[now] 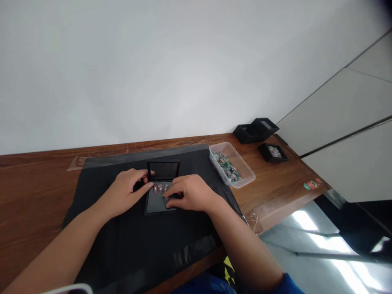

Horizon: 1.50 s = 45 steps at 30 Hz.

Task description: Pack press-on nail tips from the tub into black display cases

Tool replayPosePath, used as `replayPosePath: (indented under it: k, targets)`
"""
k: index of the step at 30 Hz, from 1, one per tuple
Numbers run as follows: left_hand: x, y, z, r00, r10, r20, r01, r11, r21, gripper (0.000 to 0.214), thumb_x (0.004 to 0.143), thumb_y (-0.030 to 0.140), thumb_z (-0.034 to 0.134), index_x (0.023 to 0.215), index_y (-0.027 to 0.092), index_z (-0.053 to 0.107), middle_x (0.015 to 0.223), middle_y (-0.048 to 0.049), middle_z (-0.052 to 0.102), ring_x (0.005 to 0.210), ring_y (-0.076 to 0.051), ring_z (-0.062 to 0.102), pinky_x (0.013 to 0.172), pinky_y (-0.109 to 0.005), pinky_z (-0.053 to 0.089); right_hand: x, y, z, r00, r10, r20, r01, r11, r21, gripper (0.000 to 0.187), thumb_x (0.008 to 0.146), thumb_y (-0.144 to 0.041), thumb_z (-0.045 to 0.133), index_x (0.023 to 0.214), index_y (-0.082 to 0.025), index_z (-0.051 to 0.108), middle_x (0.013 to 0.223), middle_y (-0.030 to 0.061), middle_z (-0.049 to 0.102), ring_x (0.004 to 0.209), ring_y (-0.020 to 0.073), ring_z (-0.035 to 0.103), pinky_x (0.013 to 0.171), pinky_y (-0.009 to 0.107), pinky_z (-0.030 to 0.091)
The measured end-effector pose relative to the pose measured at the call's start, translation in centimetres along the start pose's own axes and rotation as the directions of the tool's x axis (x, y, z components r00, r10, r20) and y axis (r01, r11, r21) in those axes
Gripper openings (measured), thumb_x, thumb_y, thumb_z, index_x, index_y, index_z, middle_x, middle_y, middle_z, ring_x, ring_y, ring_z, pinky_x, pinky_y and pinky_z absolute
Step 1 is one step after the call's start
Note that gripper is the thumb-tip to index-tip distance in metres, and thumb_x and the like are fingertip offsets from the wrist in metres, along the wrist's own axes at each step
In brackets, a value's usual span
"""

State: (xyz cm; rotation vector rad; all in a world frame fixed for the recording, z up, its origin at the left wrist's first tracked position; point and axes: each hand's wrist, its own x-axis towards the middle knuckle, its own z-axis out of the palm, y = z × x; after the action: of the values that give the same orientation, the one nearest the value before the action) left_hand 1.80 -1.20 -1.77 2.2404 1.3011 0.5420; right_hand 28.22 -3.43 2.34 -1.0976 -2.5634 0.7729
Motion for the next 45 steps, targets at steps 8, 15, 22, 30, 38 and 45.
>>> replayPosePath:
  k: [8, 15, 22, 30, 38, 45]
  targets:
    - [0.1, 0.3, -0.1, 1.000, -0.007, 0.000, 0.007, 1.000, 0.008, 0.045, 0.097, 0.057, 0.051, 0.119, 0.022, 0.068, 0.093, -0.0050, 0.071, 0.091, -0.026, 0.066, 0.089, -0.041, 0.048, -0.3, 0.3, -1.1, 0.984, 0.159, -0.083, -0.167, 0.981, -0.102, 0.025, 0.082, -0.042, 0.083, 0.101, -0.026, 0.083, 0.087, 0.0010, 0.073, 0.075, 0.0126, 0.063, 0.063, 0.024, 0.034]
    - [0.0, 0.2, -0.1, 1.000, -0.011, 0.009, 0.011, 1.000, 0.011, 0.044, 0.098, 0.057, 0.049, 0.117, 0.021, 0.067, 0.095, -0.0060, 0.071, 0.091, -0.026, 0.065, 0.092, -0.044, 0.047, 0.2, 0.2, -0.8, 0.969, 0.231, -0.092, -0.241, 0.964, -0.114, 0.029, 0.086, -0.045, 0.078, 0.109, -0.028, 0.082, 0.084, 0.0015, 0.074, 0.076, 0.0136, 0.063, 0.063, 0.025, 0.033]
    - [0.0, 0.5, -0.2, 1.000, -0.007, 0.008, 0.007, 1.000, 0.011, 0.043, 0.098, 0.057, 0.049, 0.114, 0.022, 0.068, 0.097, -0.0070, 0.073, 0.092, -0.026, 0.066, 0.091, -0.044, 0.048, 0.5, -0.1, -0.2, 0.973, 0.213, -0.088, -0.223, 0.966, -0.129, 0.032, 0.090, -0.049, 0.073, 0.114, -0.029, 0.080, 0.085, 0.0019, 0.075, 0.079, 0.0152, 0.065, 0.062, 0.027, 0.033]
    - [0.0, 0.0, 0.0, 1.000, -0.003, -0.017, 0.004, 1.000, 0.022, 0.047, 0.094, 0.062, 0.055, 0.117, 0.023, 0.070, 0.095, -0.0049, 0.073, 0.091, -0.026, 0.068, 0.088, -0.038, 0.050, 0.4, 0.1, -0.1, 0.967, 0.238, -0.091, -0.245, 0.967, -0.075, 0.033, 0.088, -0.050, 0.075, 0.113, -0.031, 0.080, 0.085, 0.0007, 0.076, 0.078, 0.0150, 0.065, 0.063, 0.026, 0.035]
    - [-0.2, -0.3, 0.2, 1.000, -0.007, 0.010, 0.006, 0.998, 0.055, 0.051, 0.095, 0.061, 0.054, 0.129, 0.024, 0.065, 0.098, -0.0062, 0.071, 0.092, -0.026, 0.067, 0.087, -0.039, 0.051, 0.2, 0.2, 0.0, 0.971, 0.224, -0.088, -0.228, 0.973, -0.033, 0.038, 0.086, -0.053, 0.076, 0.115, -0.029, 0.079, 0.087, 0.0004, 0.077, 0.080, 0.0164, 0.067, 0.067, 0.025, 0.039]
    - [-0.2, -0.8, 0.5, 1.000, -0.022, 0.014, 0.021, 0.998, 0.053, 0.056, 0.091, 0.065, 0.060, 0.128, 0.024, 0.066, 0.101, -0.0089, 0.072, 0.094, -0.029, 0.068, 0.088, -0.042, 0.051, -0.5, 0.7, -1.4, 0.968, 0.231, -0.096, -0.227, 0.973, 0.050, 0.042, 0.081, -0.050, 0.081, 0.115, -0.025, 0.078, 0.081, -0.0021, 0.073, 0.071, 0.0120, 0.063, 0.065, 0.023, 0.037]
